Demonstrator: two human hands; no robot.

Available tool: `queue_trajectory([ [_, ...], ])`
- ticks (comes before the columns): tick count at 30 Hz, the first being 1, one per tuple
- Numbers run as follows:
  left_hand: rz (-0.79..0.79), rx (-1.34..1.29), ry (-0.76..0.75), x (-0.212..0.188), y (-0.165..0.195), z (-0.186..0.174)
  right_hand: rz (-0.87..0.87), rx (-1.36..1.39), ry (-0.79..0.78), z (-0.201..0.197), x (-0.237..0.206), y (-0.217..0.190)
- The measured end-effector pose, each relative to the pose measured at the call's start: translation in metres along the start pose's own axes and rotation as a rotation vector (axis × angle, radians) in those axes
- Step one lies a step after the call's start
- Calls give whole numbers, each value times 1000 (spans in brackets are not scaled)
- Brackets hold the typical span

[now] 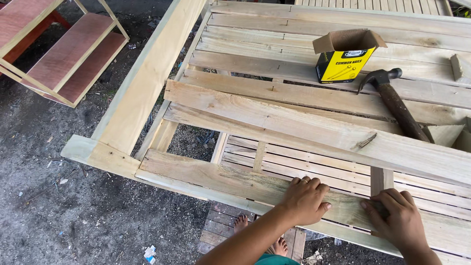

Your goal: The person hammers common nails into a slatted wooden bed frame laid on the ground, taking nails one at a time from a cardboard nail box and driving them along the frame rails. They reposition nails, hammer along different sections of the frame, and press slats in place while working around the structure.

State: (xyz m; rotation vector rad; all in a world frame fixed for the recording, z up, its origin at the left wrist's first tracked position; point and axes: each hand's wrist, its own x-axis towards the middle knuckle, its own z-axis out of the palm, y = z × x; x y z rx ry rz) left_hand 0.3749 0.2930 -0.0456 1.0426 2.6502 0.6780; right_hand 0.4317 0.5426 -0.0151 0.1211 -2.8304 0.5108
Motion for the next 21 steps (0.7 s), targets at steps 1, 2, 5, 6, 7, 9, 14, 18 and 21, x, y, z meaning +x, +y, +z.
queue_trajectory([
  [1,-13,2,-13,1,0,-1,3,0,6,1,-1,-1],
  [2,-20,4,-26,3,1,-2,9,-4,13,2,-2,-2],
  [5,-32,-6,-48,11,7,-9,-12,15,28,0,-6,3],
  [6,-28,-17,-59,13,12,-11,-18,21,31,-5,-10,8],
  [7,-41,-9,-65,16,16,-11,-12,-39,32,-11,-15,18],
  [9,-75,-24,-81,28,24,-14,-1,-155,40,-22,-20,41],
  [14,-67,-6,-88,70,48,-13,438,-377,-138,-63,-35,109],
  [18,-94,-51,-189,89,69,-3,371,-253,-94,-68,-42,129],
  [21,-72,-47,-226,89,72,-1,376,-240,-127,-73,-48,130],
])
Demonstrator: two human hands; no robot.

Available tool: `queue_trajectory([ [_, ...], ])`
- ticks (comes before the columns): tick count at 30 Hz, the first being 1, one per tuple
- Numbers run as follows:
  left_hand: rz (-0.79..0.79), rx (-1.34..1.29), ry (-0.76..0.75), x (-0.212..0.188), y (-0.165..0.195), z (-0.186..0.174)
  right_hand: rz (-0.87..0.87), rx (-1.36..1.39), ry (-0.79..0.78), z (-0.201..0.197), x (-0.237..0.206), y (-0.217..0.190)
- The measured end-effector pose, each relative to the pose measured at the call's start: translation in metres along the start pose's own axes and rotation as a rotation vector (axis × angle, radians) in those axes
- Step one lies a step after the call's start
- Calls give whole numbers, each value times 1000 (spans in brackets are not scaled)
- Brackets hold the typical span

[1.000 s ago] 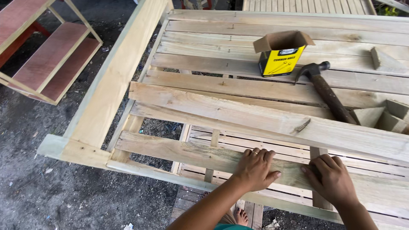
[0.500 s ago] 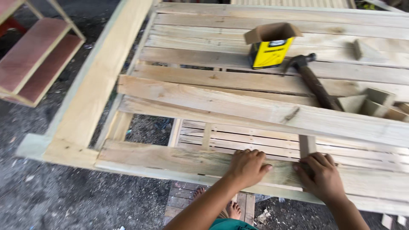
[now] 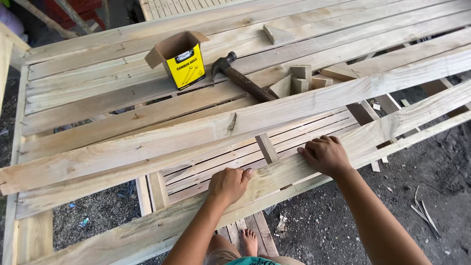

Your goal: The person hammers common nails into a slatted wooden bed frame laid on the ground, taking nails one at a time from a cardboard nail box and driving them along the frame rails. They reposition nails, hammer along different sections of the frame, and press slats in place while working around the structure.

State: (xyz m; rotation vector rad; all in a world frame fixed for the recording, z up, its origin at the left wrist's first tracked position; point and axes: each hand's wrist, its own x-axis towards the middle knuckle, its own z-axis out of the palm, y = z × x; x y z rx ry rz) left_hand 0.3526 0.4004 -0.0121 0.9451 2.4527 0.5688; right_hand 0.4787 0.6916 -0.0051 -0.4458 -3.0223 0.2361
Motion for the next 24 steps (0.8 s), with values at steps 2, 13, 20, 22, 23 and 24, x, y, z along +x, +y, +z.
queue_trajectory([
  [2,16,-2,7,-1,2,1,-1,0,-16,-3,-4,2],
  [13,1,-17,-32,8,18,-15,37,64,26,-7,8,5],
  [20,24,-30,22,13,22,-12,70,88,108,-9,8,9],
  [22,45,-48,57,14,21,-9,114,29,44,-10,8,10],
  [23,12,-43,7,16,21,-9,113,33,13,-10,9,11],
  [24,-22,-35,-46,18,21,-8,114,39,-19,-11,9,12],
])
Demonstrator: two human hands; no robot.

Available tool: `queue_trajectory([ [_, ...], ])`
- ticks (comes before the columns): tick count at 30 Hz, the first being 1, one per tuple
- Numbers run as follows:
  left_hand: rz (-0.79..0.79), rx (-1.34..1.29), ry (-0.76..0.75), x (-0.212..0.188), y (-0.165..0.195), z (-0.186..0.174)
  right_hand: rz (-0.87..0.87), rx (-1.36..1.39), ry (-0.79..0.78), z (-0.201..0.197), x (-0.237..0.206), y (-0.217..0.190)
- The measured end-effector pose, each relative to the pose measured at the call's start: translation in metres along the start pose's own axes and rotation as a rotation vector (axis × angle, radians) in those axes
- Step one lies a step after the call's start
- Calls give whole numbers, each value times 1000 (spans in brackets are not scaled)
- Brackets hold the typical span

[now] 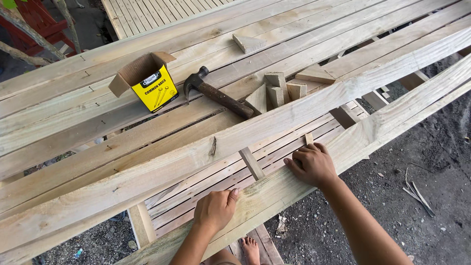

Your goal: The person hammers common nails into a slatted wooden bed frame laid on the ground, taking nails one at a time from a cardboard nail box and driving them along the frame rails. They reposition nails, hammer along different sections of the frame, and press slats in place while working around the structure.

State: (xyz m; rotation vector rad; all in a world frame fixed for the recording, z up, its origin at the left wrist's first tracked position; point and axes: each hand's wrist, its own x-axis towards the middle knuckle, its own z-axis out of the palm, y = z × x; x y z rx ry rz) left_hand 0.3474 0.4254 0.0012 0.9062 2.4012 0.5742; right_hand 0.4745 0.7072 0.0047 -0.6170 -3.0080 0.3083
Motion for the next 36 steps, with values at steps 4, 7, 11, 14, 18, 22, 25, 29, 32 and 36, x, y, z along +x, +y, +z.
queue_trajectory([
  [4,-58,44,-97,4,3,-2,-13,7,-43,-4,4,1],
  [7,-71,123,-82,4,12,-2,-34,-11,19,-5,4,2],
  [11,358,312,440,33,40,0,5,20,25,-1,2,4],
  [14,473,420,634,95,73,0,-60,58,75,0,4,13],
  [18,403,618,469,166,98,-6,-44,-106,-19,-12,16,42],
  [22,360,663,234,188,99,-7,19,-133,-106,-16,26,59],
  [25,341,675,216,189,100,-7,35,-140,-178,-15,31,63],
  [29,318,658,186,191,99,-17,35,-135,-172,-14,35,62],
  [32,295,643,141,195,99,-26,36,-106,-148,-17,39,60],
  [36,294,587,155,204,100,-27,141,-151,-273,-20,47,59],
])
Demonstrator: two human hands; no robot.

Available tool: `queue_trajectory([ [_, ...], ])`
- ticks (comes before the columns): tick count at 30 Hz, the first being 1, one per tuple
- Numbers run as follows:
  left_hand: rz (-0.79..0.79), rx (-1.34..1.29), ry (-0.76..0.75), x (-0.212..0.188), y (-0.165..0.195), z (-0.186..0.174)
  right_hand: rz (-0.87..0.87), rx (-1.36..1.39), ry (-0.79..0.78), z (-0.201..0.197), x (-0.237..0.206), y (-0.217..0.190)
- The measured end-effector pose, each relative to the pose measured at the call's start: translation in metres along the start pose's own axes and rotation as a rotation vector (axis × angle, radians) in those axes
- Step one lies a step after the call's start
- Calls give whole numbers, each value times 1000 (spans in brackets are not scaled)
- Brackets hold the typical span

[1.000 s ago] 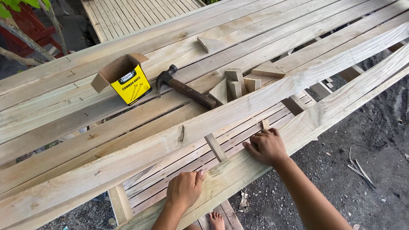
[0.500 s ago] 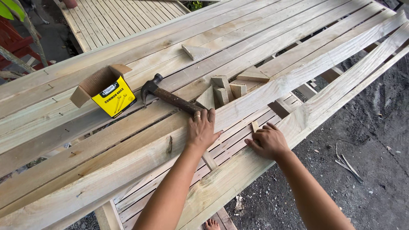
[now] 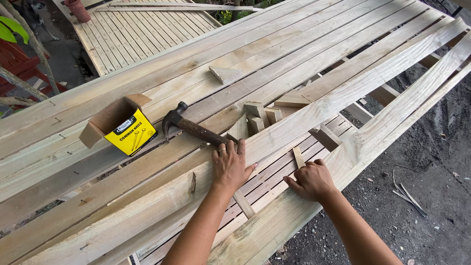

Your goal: The person hammers common nails into a slatted wooden bed frame laid on the ground, taking nails one at a time from a cardboard nail box and driving them along the frame rails. They reposition nails, hammer along different sections of the frame, and press slats in place while working around the structure.

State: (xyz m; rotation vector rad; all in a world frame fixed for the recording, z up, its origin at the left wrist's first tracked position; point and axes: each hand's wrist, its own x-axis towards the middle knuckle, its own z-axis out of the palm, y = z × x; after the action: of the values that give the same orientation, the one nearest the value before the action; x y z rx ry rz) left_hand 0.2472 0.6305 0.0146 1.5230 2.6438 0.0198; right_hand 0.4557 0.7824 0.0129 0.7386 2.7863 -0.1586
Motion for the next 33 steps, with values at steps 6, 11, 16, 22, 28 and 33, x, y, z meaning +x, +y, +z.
queue_trajectory([
  [6,163,-166,453,7,36,23,-44,193,264,15,8,11],
  [11,240,-433,274,-10,134,40,9,200,401,30,6,41],
  [16,94,-289,-296,-18,170,34,-169,113,668,33,-27,74],
  [22,173,-304,-416,-9,165,28,-14,260,588,34,-28,73],
  [28,168,-339,-402,-12,168,34,5,264,580,32,-34,71],
  [33,149,-327,-382,-22,166,34,9,253,592,36,-38,67],
])
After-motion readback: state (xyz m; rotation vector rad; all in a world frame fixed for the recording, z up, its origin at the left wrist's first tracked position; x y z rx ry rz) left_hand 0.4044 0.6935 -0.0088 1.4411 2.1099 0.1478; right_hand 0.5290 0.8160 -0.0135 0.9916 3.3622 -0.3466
